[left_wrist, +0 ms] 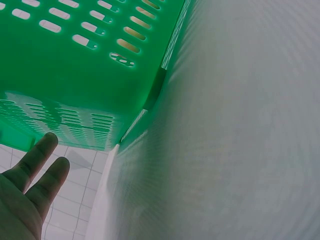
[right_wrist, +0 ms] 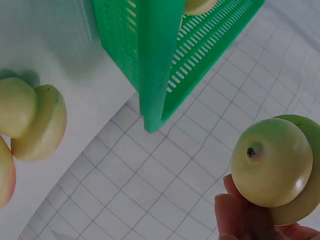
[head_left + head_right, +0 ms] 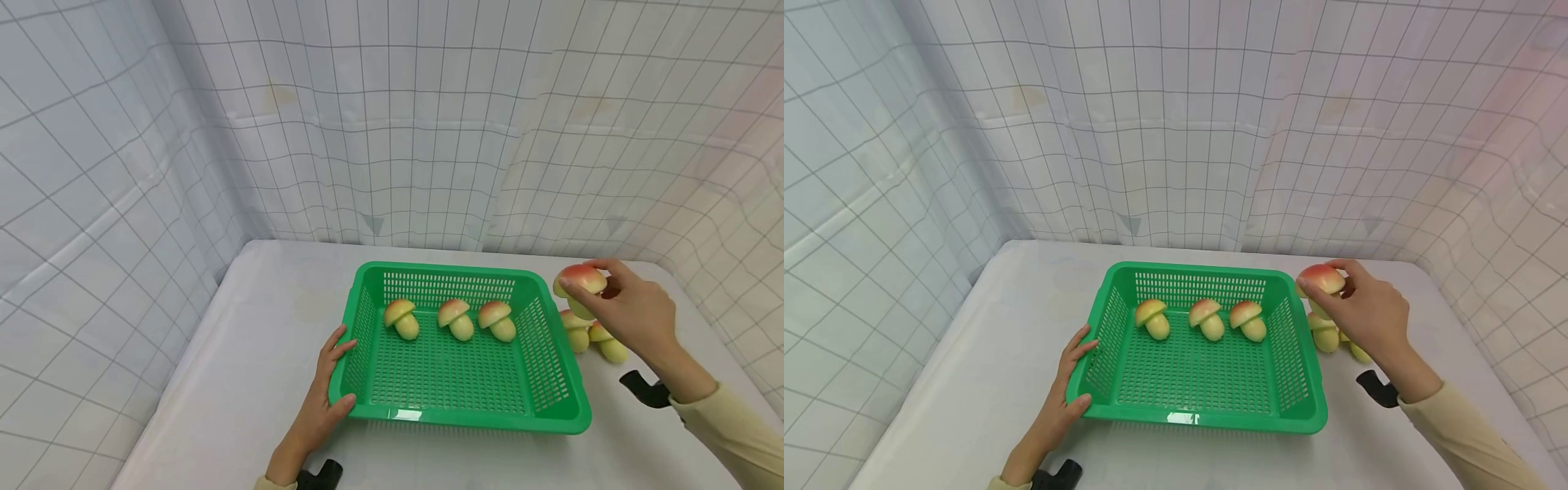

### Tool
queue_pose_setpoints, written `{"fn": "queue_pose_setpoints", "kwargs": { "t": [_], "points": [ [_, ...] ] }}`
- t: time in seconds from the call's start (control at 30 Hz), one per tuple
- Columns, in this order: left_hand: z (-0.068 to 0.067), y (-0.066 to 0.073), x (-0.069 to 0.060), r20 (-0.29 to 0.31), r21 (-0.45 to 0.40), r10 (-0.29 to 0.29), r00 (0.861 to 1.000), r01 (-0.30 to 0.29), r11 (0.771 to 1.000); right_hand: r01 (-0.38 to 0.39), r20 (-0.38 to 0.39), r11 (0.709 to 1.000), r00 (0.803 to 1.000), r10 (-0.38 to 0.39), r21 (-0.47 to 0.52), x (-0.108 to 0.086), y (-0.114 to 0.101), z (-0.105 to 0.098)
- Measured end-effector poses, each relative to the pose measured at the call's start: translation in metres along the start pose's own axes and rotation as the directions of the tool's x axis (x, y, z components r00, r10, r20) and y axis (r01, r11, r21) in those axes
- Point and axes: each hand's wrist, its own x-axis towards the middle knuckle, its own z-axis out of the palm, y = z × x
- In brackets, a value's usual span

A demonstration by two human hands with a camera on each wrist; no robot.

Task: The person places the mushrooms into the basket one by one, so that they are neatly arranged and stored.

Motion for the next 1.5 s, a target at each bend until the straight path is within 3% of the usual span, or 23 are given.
{"fn": "queue_pose_setpoints", "kwargs": {
  "t": [0.47, 0.73, 1.2, 1.5],
  "points": [
    [0.000, -0.002, 0.001, 0.004, 0.009, -0.010, 1.000, 0.010, 1.000, 0.121, 0.076, 0.989, 0.989, -0.127, 0.083, -0.013, -0.030, 0.008],
    [-0.001, -0.002, 0.001, 0.005, 0.010, -0.013, 1.000, 0.013, 1.000, 0.129, 0.139, 0.988, 0.980, -0.140, 0.082, -0.017, -0.040, 0.012],
    [-0.001, -0.002, 0.000, 0.004, 0.005, -0.016, 1.000, 0.016, 1.000, 0.114, 0.306, 0.986, 0.941, -0.147, 0.124, -0.015, -0.062, 0.025],
    [0.000, -0.001, 0.000, 0.007, 0.006, -0.015, 1.000, 0.015, 1.000, 0.129, 0.397, 0.974, 0.897, -0.195, 0.186, -0.014, -0.078, 0.037]
  ]
}}
